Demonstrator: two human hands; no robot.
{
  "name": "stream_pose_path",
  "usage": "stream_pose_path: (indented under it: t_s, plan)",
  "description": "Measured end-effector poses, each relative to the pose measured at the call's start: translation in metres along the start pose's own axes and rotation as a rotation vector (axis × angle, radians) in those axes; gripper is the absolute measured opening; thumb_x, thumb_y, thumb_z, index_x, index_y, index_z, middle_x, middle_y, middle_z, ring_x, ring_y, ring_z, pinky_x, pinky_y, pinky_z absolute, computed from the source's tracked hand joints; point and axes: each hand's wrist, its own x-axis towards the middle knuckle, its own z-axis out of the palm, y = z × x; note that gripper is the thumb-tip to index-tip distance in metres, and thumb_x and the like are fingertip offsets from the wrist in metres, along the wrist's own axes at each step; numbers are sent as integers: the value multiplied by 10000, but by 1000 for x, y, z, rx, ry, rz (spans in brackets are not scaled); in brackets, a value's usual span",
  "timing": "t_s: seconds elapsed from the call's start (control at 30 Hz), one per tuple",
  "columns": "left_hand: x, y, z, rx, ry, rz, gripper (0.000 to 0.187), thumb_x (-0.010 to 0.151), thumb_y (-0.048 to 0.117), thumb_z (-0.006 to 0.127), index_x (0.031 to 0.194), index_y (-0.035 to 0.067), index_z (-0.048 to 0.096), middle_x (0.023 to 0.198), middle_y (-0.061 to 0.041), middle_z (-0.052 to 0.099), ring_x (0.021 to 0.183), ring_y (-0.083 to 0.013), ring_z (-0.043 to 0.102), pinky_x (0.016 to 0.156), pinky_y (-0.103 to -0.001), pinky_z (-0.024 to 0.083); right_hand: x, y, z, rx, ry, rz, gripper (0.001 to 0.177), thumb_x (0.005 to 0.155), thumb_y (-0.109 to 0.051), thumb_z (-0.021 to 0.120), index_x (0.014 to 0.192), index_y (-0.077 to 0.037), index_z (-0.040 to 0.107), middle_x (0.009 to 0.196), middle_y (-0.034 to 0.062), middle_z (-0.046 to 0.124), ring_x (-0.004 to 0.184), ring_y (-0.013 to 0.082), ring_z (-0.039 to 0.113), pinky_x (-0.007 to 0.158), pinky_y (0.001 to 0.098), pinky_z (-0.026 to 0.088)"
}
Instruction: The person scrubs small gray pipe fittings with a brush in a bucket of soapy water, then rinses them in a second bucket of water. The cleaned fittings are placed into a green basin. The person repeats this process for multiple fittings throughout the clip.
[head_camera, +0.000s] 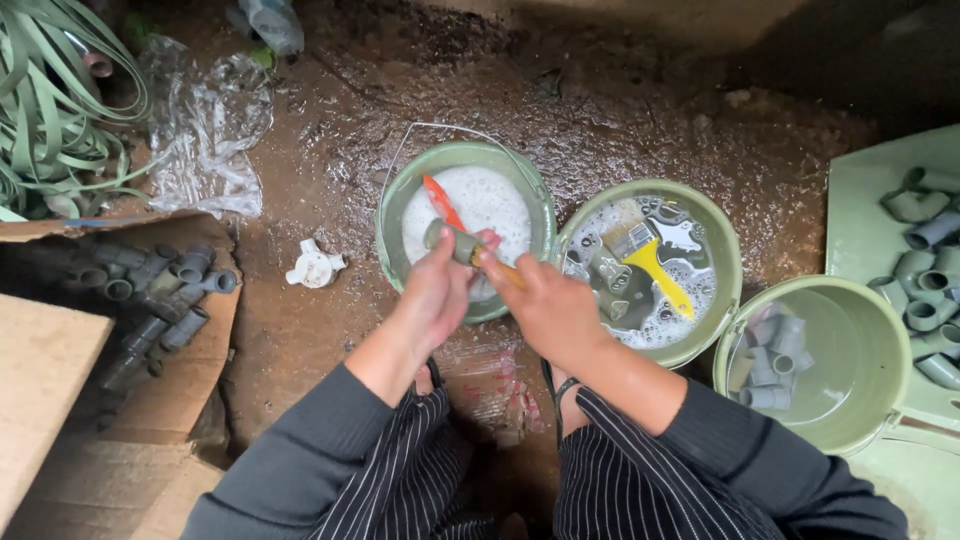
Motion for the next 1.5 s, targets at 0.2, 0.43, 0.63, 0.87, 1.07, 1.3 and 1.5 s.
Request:
stream_pose_path:
  t_s: [0.2, 0.43, 0.63, 0.87, 1.07, 1.3, 1.5]
  plan:
    - [-5, 10, 7, 108, -38, 142, 426, 925, 296, 291, 1191, -33, 343, 1246, -224, 434, 1225, -285, 354, 1061, -418, 138, 15, 2, 3, 1241, -330, 441, 375, 833, -122, 517, 1206, -155, 505, 966, 138, 621, 975, 283, 568, 835, 325, 437]
    - [-1, 25, 0, 8, 3, 101, 477, 929, 358, 219, 1223, -6, 311, 1158, -224, 494, 1186, -310, 407, 1070, -420, 103, -8, 1, 7, 2355, -716, 1116, 304, 899, -244, 394, 1193, -166, 392, 559, -51, 252, 323, 21, 243, 230, 143, 190]
    - [9, 16, -10, 105, 20, 63, 461, 923, 351, 249, 1226, 9, 306, 1202, -192, 491, 1188, -279, 411, 1060, -423, 109, -3, 8, -5, 828, -291, 287, 352, 845, -155, 460, 1190, -194, 520, 801, 34, 512, 550, 128, 505, 482, 269, 430]
    - [2, 8, -2, 351, -3, 112, 371, 924, 328, 309, 1081, 11, 421, 1067, -217, 573, 1098, -296, 505, 1014, -402, 253, 16, 3, -4, 1847, -628, 846, 355, 899, -194, 406, 1252, -169, 426, 507, -39, 295, 313, 61, 252, 220, 177, 188]
    - [38, 22, -20, 1084, 242, 322, 489, 827, 511, 457, 964, 42, 484, 929, -201, 588, 974, -304, 558, 857, -425, 404, -20, 23, 29, 2211, -884, 1316, 273, 887, -222, 414, 1153, -174, 453, 532, -54, 214, 351, 55, 213, 269, 173, 131]
    - [66, 12, -66, 2558, 87, 314, 311, 709, 370, 634, 958, 183, 628, 963, -15, 641, 1106, -211, 439, 1026, -472, 37, -29, 36, 17, 2004, -745, 1407, 355, 891, -183, 389, 1240, -122, 367, 556, -32, 214, 394, 50, 205, 301, 159, 136]
    - [63, 9, -61, 2509, -102, 196, 259, 763, 162, 573, 1018, 124, 596, 942, -54, 644, 1079, -204, 488, 1027, -499, -72, -16, 41, -2, 1856, -688, 1304, 377, 891, -178, 411, 1255, -86, 384, 571, -15, 240, 394, 59, 236, 283, 162, 184]
